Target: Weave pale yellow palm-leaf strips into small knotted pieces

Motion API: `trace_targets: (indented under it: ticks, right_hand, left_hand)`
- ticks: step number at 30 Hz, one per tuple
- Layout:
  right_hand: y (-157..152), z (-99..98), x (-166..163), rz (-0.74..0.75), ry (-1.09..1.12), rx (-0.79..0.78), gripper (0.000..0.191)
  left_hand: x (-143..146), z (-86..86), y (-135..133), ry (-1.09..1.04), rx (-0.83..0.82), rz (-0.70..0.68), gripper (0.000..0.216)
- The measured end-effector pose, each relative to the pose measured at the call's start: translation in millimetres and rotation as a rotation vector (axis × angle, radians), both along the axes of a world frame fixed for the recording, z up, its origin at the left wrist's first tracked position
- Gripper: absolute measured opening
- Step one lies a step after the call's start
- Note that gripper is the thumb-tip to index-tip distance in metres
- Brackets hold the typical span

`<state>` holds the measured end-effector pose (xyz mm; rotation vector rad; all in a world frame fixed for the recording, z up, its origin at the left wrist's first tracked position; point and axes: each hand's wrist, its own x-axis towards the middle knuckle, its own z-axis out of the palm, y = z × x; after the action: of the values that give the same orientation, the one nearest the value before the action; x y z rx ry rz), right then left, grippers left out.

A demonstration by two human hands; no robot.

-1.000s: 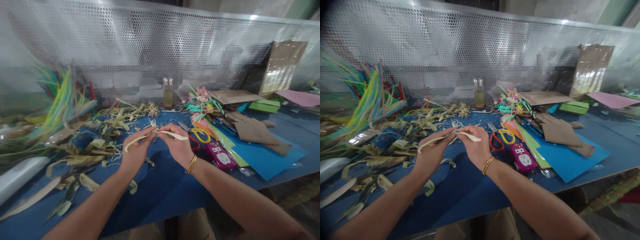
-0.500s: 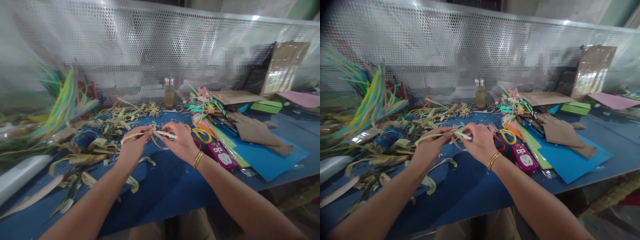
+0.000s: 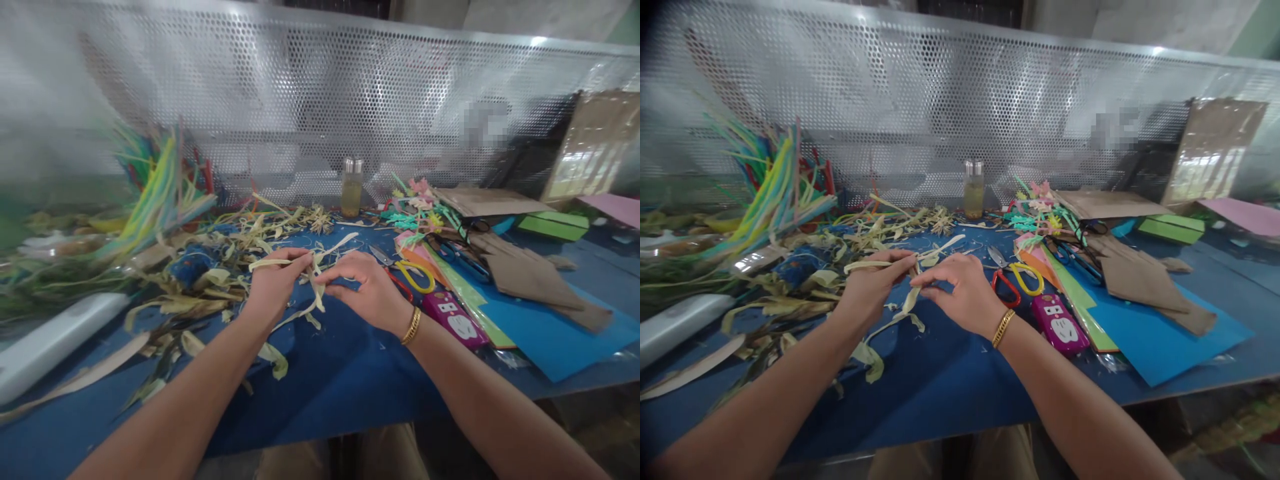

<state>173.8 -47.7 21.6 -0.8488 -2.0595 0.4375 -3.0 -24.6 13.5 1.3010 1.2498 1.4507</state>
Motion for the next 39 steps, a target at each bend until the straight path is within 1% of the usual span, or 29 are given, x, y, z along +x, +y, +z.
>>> trace_targets:
  ticks: [3,5,7,10,13,16,19,22,25,27,31,34,39]
  right_hand:
    - [-2,2.7,-1,-0.042,0.028,0.088,0.006]
    - [-3,5.0,-2,-0.027,0.103,0.129,0.005]
    - [-6,6.5,-3,0.009,0.198,0.126,0.006]
    - [-10,4.7,-6,0.056,0.299,0.033,0.005]
    - [-11,-3.2,-12,0.069,0.314,-0.116,0.005]
    - [-8,-12.5,-16,0.008,0.305,-0.276,0.008]
    - [-5,-16.9,-17,-0.06,0.356,-0.387,0.012]
    - [-4,-15.5,-17,-0.105,0.378,-0.435,0.012]
    - [-4,-13.1,-18,-0.102,0.398,-0.483,0.011]
    - [-4,-12.5,-18,-0.102,0.419,-0.526,0.011]
    - [-3,-12.2,-19,-0.15,0.428,-0.584,0.011]
    - [-4,-11.6,-19,-0.169,0.422,-0.594,0.009]
    - [-4,-10.8,-18,-0.203,0.401,-0.58,0.009]
  left_hand:
    - [1,1.5,-2,0.022,0.018,-0.014,0.023]
    - [2,2.7,-4,0.009,0.012,-0.033,0.022]
    - [4,3.4,-6,0.016,-0.003,-0.054,0.021]
    - [5,3.2,-7,0.051,-0.004,-0.096,0.02]
    - [7,2.4,-8,0.048,0.012,-0.125,0.016]
    - [8,1.1,-8,0.049,0.005,-0.125,0.014]
    - [8,-0.2,-8,0.06,-0.013,-0.118,0.013]
    - [9,0.7,-8,0.052,-0.036,-0.119,0.013]
    - [10,3.0,-10,0.046,-0.052,-0.122,0.016]
    - [10,3.4,-11,0.05,-0.05,-0.125,0.017]
    - [9,0.2,-9,0.093,-0.024,-0.112,0.018]
    - [7,-2.4,-7,0.162,0.008,-0.109,0.019]
    - [7,-3.0,-10,0.375,0.124,-0.077,0.017]
